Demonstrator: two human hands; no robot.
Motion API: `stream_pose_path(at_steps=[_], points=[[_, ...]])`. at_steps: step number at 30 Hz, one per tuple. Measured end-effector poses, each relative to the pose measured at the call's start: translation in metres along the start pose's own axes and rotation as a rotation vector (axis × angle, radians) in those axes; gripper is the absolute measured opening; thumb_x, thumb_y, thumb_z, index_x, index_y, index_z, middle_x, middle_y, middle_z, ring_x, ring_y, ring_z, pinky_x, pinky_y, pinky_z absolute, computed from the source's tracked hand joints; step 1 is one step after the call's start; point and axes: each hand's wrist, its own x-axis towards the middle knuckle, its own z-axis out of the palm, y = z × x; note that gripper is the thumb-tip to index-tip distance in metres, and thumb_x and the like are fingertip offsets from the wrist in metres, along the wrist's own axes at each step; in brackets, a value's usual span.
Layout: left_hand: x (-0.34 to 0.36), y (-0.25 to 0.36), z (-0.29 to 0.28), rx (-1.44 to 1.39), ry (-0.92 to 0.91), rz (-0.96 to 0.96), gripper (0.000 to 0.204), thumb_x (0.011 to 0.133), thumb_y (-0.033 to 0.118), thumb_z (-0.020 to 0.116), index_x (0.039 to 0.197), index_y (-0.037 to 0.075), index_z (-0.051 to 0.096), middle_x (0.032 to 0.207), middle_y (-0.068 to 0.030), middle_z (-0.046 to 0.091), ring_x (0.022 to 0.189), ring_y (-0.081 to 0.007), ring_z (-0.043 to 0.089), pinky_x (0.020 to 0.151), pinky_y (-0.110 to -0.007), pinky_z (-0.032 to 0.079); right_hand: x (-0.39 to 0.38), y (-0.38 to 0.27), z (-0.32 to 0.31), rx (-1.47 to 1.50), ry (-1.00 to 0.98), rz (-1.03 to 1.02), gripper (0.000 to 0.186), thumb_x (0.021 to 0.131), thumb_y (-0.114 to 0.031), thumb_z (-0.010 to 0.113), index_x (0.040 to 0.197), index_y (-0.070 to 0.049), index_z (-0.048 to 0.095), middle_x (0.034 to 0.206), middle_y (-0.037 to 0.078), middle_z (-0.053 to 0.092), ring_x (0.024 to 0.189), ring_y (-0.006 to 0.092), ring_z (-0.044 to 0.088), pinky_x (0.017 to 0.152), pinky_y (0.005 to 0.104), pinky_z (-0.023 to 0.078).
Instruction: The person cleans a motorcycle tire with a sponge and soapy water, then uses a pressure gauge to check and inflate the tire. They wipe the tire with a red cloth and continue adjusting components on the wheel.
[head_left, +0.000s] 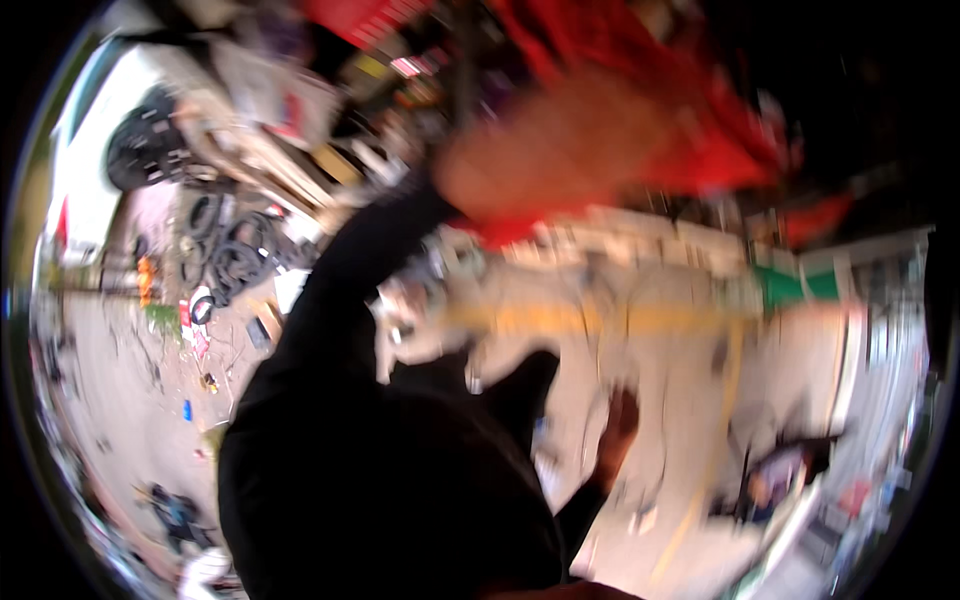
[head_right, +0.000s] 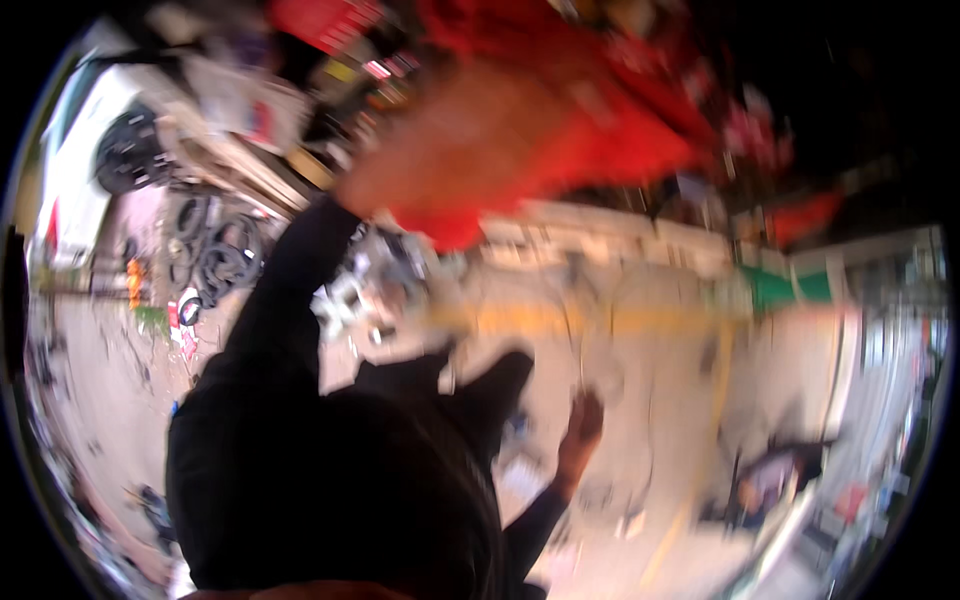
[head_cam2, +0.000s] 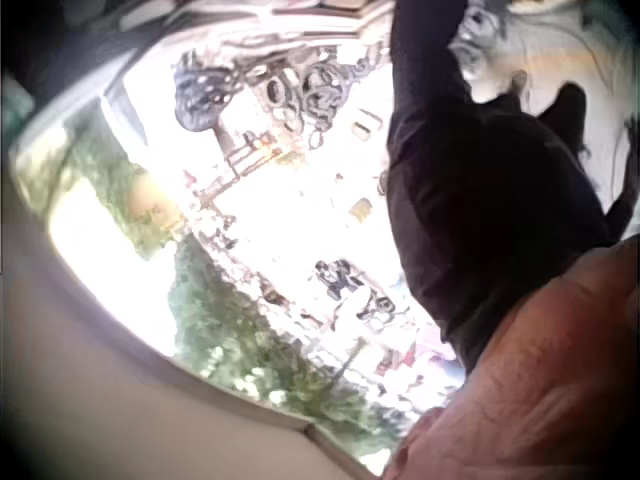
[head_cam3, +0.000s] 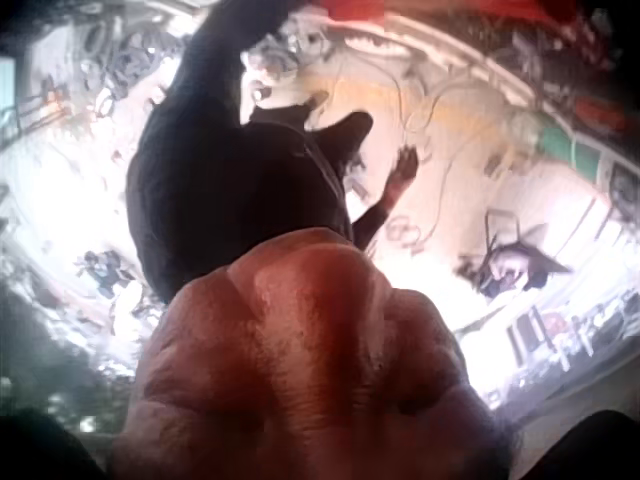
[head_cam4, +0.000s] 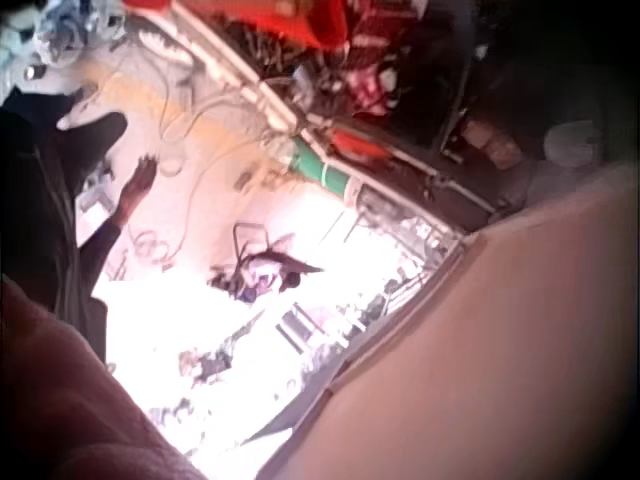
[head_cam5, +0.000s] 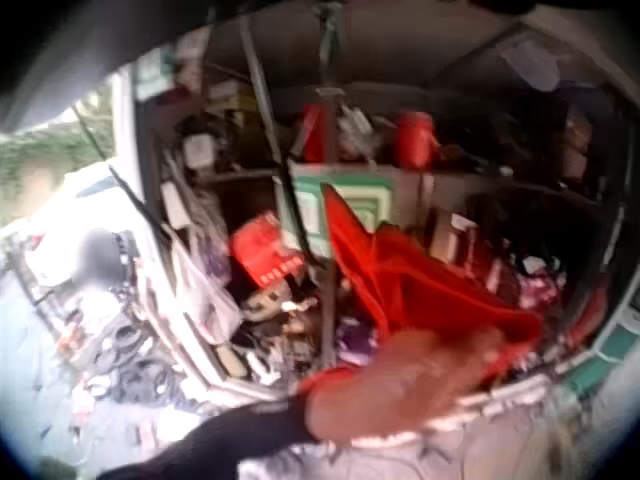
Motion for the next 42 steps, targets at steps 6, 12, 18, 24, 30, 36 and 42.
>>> stream_pose_path(at_steps=[6, 12, 18, 24, 30, 36, 42], points=[[-0.001, 0.064, 0.059, -0.621, -0.480, -0.596, 0.020, 0.092, 0.010, 0.053, 0.110, 0.006, 0.061, 0.060, -0.0123, 0.057, 0.049, -0.0265, 0.057, 0.051, -0.039, 0.046, -0.038, 0.004, -0.122, 0.212, 0.170, 0.450, 0.039, 0.099, -0.021, 0.054, 0.127, 0.005, 0.054, 0.117, 0.015, 0.065, 0.105, 0.0240, 0.064, 0.090, 0.0350, 0.050], [-0.041, 0.250, 0.155, -0.910, -0.564, -0.842, 0.021, 0.095, 0.015, 0.053, 0.112, 0.008, 0.062, 0.074, -0.0088, 0.063, 0.057, -0.0215, 0.062, 0.053, -0.038, 0.047, 0.076, 0.035, -0.079, 0.749, -0.279, 0.240, 0.039, 0.099, -0.028, 0.048, 0.121, 0.002, 0.059, 0.123, 0.017, 0.061, 0.115, 0.0280, 0.058, 0.096, 0.0396, 0.047], [-0.020, 0.329, 0.215, -0.729, -0.786, -0.752, 0.043, 0.084, 0.014, 0.057, 0.126, 0.002, 0.050, 0.082, -0.0085, 0.058, 0.066, -0.0247, 0.064, 0.052, -0.035, 0.050, 0.172, 0.097, 0.030, 0.002, -0.840, 0.049, 0.038, 0.099, -0.029, 0.048, 0.117, 0.002, 0.058, 0.114, 0.012, 0.062, 0.105, 0.0223, 0.060, 0.090, 0.0350, 0.049], [-0.003, 0.352, 0.201, -0.550, -0.526, -0.896, 0.058, 0.083, 0.013, 0.058, 0.137, -0.001, 0.042, 0.089, -0.0075, 0.055, 0.067, -0.0218, 0.061, 0.052, -0.033, 0.050, 0.218, 0.095, 0.051, -0.012, -1.028, -0.156, 0.038, 0.099, -0.030, 0.048, 0.116, 0.003, 0.058, 0.113, 0.012, 0.062, 0.103, 0.0227, 0.060, 0.089, 0.0352, 0.049], [-0.047, 0.370, 0.185, -0.286, -0.364, -1.162, 0.020, 0.082, 0.009, 0.055, 0.102, 0.007, 0.053, 0.079, -0.0092, 0.054, 0.064, -0.0271, 0.058, 0.054, -0.039, 0.047, 0.234, 0.058, 0.068, 0.164, -1.148, -0.241, 0.039, 0.099, -0.031, 0.048, 0.115, 0.003, 0.059, 0.112, 0.012, 0.063, 0.102, 0.0231, 0.061, 0.089, 0.0354, 0.049], [-0.028, 0.353, 0.119, -0.345, -0.345, -0.944, 0.032, 0.085, 0.011, 0.054, 0.115, 0.000, 0.053, 0.102, -0.0170, 0.059, 0.072, -0.0343, 0.062, 0.060, -0.043, 0.050, 0.247, -0.007, 0.087, 0.278, -1.183, -0.205, 0.040, 0.099, -0.032, 0.047, 0.114, 0.003, 0.060, 0.110, 0.012, 0.064, 0.101, 0.0236, 0.061, 0.089, 0.0356, 0.049], [-0.033, 0.274, 0.044, -1.212, -0.001, -1.302, 0.034, 0.101, 0.016, 0.049, 0.131, -0.001, 0.050, 0.117, -0.0150, 0.061, 0.105, -0.0250, 0.062, 0.087, -0.037, 0.048, 0.253, -0.074, 0.111, 0.380, -1.205, -0.210, 0.041, 0.098, -0.033, 0.047, 0.113, 0.003, 0.060, 0.109, 0.012, 0.064, 0.099, 0.0240, 0.062, 0.088, 0.0358, 0.050]])
